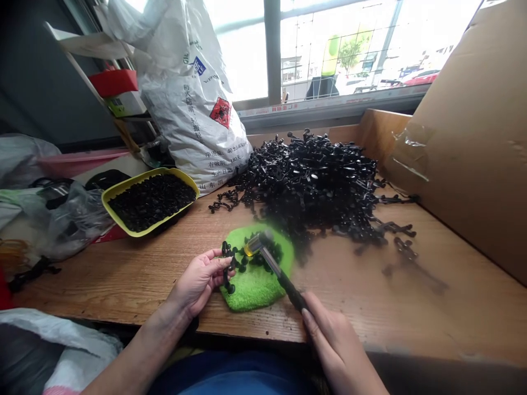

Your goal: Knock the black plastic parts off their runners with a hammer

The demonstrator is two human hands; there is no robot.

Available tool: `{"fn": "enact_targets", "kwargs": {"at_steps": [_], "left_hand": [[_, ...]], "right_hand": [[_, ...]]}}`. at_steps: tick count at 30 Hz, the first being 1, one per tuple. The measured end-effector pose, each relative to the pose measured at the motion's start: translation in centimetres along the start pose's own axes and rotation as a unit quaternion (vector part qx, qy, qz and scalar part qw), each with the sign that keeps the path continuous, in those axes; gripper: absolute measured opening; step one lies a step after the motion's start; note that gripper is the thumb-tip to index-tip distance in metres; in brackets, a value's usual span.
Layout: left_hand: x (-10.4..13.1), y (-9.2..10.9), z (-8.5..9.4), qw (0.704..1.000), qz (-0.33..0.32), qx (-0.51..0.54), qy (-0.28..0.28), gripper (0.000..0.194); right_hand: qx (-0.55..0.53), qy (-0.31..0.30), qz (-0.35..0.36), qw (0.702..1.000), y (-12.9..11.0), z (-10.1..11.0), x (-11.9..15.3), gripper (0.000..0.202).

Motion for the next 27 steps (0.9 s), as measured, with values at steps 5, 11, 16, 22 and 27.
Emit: {"fn": "enact_targets", "kwargs": {"at_steps": [5, 11, 16, 22, 27], "left_hand": [[-0.1, 0.0, -0.4, 1.0, 0.008, -0.014, 0.015, 0.022], [-0.6, -0.2, -0.4, 0.998, 0.001, -0.049, 0.027, 0.024], [-0.6, -0.4, -0.4, 0.996, -0.012, -0.082, 0.04, 0.025], [-0.3, -0.5, -0.3, 0.995, -0.021, -0.089, 0.027, 0.023], [-0.3, -0.6, -0.4, 0.995, -0.015, -0.097, 0.034, 0.025]], "right_hand": [[0.006, 0.007, 0.02, 1.0, 0.0, 0.1, -0.1, 0.034], [0.03, 0.003, 0.029, 0.999, 0.2, 0.1, -0.1, 0.032], [0.048, 0.006, 0.054, 0.997, -0.2, 0.6, 0.2, 0.025], [0.059, -0.048, 0.057, 0.995, -0.8, 2.0, -0.1, 0.018], [0.055, -0.064, 0.06, 0.995, -0.4, 1.7, -0.1, 0.019]]}}
Point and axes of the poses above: each hand's wrist, its own x-axis away from the middle knuckle, its own z-axis out of the back of the hand, y = z × x, the point moved 1 cm from there along -x, towards the middle knuckle, and after that the axes turned 10 degrees about x, right-handed, at the moved point
